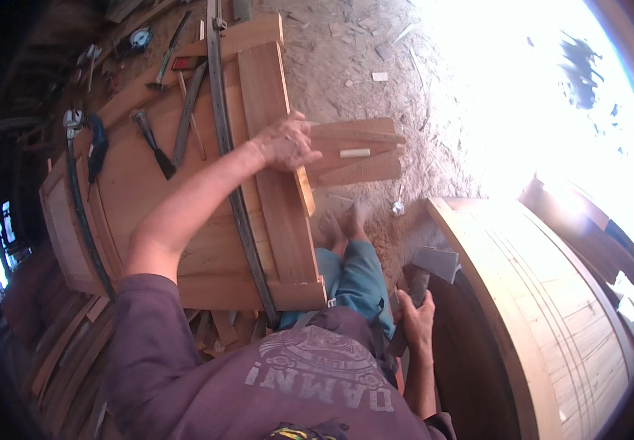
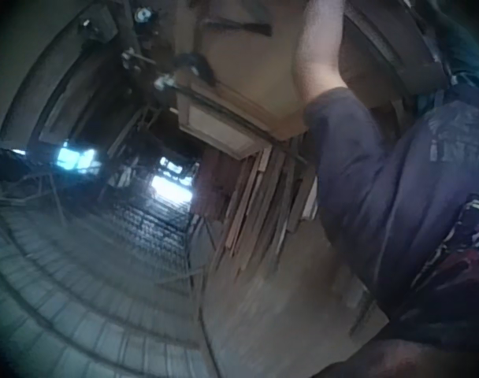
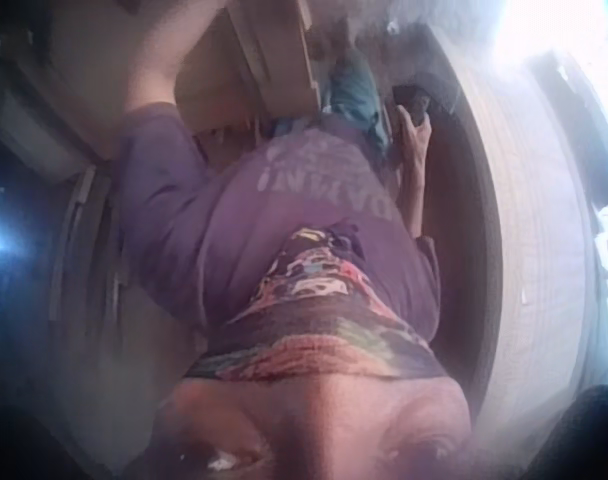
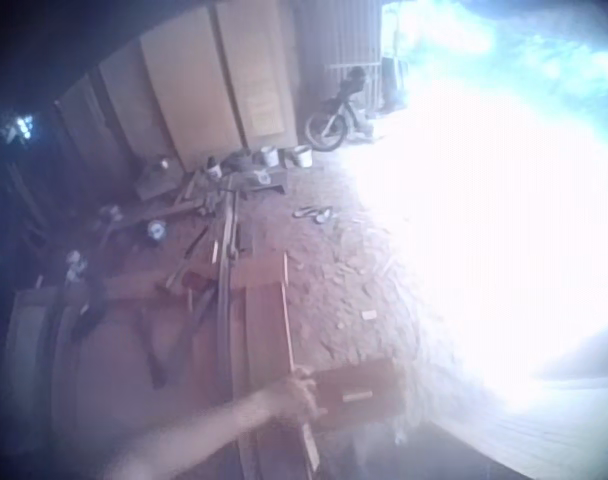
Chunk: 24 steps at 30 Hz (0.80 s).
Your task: The person assembles a wooden structure by positioning planks, striking them with a hammer, and drilling holes into the wood. The person handles wooden planks and uses a hammer and a power drill to join components.
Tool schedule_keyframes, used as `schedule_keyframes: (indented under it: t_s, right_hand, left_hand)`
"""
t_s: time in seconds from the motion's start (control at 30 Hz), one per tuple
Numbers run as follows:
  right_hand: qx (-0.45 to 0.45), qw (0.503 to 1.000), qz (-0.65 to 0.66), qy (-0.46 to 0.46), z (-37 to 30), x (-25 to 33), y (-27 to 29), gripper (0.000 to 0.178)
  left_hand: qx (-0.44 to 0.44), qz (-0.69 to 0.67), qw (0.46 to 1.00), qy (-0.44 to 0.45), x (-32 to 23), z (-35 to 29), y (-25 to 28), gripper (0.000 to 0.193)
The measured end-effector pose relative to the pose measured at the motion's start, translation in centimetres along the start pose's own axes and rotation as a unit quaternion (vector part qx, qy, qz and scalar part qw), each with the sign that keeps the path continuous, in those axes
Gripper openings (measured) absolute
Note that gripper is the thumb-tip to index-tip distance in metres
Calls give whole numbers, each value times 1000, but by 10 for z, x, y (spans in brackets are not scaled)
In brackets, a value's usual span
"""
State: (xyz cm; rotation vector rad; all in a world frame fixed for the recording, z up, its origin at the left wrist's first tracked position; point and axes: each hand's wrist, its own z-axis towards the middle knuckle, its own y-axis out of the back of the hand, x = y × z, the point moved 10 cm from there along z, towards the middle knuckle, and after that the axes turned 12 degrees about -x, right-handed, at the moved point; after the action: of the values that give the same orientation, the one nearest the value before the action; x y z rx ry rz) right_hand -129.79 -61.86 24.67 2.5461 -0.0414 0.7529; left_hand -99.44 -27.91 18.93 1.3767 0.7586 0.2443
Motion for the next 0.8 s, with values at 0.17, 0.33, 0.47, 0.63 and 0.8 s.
schedule_keyframes:
  t_s: [0.17,0.33,0.47,0.63,0.8]
  right_hand:
    - [84,996,-8,15,25,48,-72,32]
    - [138,989,19,49,60,117,-146,35]
    - [181,981,11,72,90,173,-198,39]
    - [178,977,8,119,120,238,-264,46]
    - [194,964,55,175,132,272,-346,36]
  left_hand:
    - [40,81,996,-6,102,47,35,57]
    - [70,90,993,24,186,82,49,57]
    - [130,60,988,56,214,79,53,52]
    - [10,35,998,45,233,65,40,49]
    - [52,62,996,23,222,90,38,24]
